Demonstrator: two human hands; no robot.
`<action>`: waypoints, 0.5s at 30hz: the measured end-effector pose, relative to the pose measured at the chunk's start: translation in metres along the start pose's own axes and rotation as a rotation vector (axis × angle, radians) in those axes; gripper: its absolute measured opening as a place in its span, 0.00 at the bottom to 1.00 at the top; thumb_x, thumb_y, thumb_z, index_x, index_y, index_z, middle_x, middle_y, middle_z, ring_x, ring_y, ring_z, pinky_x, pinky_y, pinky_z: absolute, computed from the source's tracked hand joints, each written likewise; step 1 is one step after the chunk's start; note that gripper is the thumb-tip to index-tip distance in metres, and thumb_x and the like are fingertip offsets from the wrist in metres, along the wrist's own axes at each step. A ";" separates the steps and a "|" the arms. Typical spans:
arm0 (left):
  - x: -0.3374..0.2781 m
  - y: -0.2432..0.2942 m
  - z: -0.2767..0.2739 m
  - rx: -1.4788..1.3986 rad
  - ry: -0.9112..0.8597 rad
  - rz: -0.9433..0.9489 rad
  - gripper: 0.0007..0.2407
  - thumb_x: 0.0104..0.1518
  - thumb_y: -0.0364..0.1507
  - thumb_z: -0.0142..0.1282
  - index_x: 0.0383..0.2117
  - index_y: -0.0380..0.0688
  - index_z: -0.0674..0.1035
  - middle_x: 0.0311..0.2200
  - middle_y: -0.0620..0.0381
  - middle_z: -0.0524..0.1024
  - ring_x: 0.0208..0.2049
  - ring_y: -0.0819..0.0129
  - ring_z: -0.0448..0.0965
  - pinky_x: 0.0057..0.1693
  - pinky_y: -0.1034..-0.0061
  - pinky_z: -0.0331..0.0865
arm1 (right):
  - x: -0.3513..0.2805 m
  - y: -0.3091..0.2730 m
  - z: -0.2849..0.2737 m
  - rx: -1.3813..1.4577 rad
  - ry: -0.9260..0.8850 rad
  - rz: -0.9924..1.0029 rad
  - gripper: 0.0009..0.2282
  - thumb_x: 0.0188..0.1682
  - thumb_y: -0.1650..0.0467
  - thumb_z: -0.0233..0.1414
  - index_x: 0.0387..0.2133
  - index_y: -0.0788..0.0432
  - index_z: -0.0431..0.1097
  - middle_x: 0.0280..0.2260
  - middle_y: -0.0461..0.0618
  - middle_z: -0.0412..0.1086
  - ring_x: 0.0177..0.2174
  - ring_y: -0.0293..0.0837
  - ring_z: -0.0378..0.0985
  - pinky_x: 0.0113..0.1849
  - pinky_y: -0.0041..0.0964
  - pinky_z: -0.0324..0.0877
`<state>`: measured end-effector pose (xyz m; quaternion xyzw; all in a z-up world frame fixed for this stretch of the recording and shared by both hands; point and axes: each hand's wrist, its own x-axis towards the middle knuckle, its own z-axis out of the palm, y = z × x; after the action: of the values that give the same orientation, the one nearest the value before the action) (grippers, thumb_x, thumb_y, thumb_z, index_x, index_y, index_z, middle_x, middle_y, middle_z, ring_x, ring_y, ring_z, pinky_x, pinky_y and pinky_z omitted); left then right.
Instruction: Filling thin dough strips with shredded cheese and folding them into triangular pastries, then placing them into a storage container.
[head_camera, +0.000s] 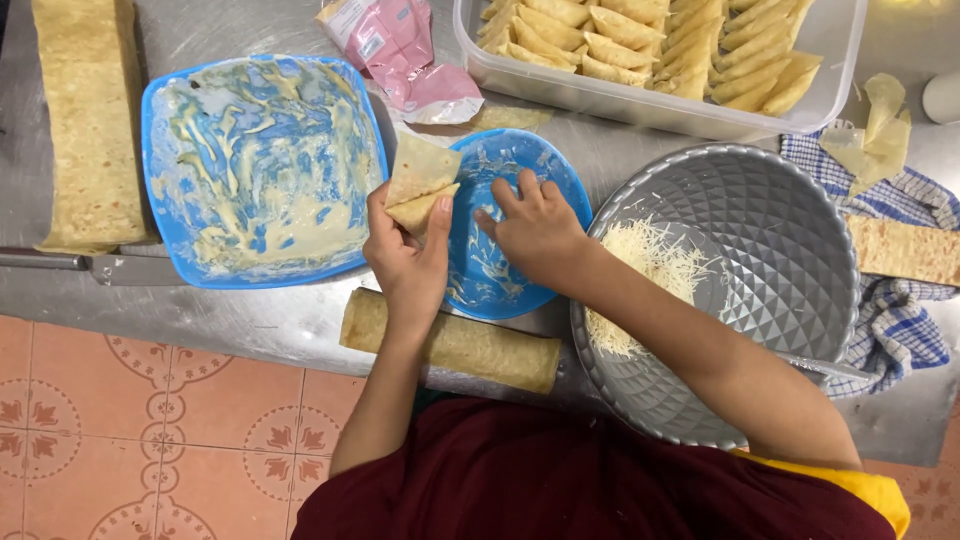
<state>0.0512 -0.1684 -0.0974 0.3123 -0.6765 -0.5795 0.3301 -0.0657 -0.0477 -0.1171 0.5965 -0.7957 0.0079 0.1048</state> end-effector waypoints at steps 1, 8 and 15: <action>0.000 0.000 0.000 0.004 0.009 0.000 0.15 0.62 0.31 0.64 0.50 0.40 0.72 0.37 0.40 0.79 0.42 0.60 0.81 0.48 0.58 0.76 | 0.001 -0.002 -0.001 -0.009 -0.003 -0.018 0.10 0.50 0.63 0.59 0.24 0.52 0.81 0.37 0.53 0.65 0.35 0.55 0.65 0.31 0.46 0.58; 0.001 0.003 0.001 0.016 0.035 0.022 0.14 0.63 0.30 0.63 0.50 0.42 0.73 0.36 0.42 0.79 0.41 0.63 0.80 0.47 0.60 0.76 | 0.000 -0.001 -0.015 0.086 -0.217 -0.150 0.01 0.42 0.66 0.63 0.25 0.45 0.82 0.39 0.48 0.65 0.36 0.54 0.66 0.31 0.46 0.61; 0.003 -0.001 -0.016 -0.149 -0.077 -0.039 0.15 0.64 0.28 0.61 0.54 0.42 0.71 0.44 0.45 0.78 0.48 0.67 0.77 0.55 0.63 0.74 | 0.011 0.035 -0.035 0.928 -0.364 -0.041 0.19 0.41 0.86 0.49 0.26 0.51 0.85 0.32 0.48 0.62 0.36 0.54 0.64 0.39 0.48 0.64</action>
<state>0.0627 -0.1802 -0.0969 0.2775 -0.6373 -0.6463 0.3149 -0.0958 -0.0430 -0.0768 0.5875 -0.7019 0.2546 -0.3120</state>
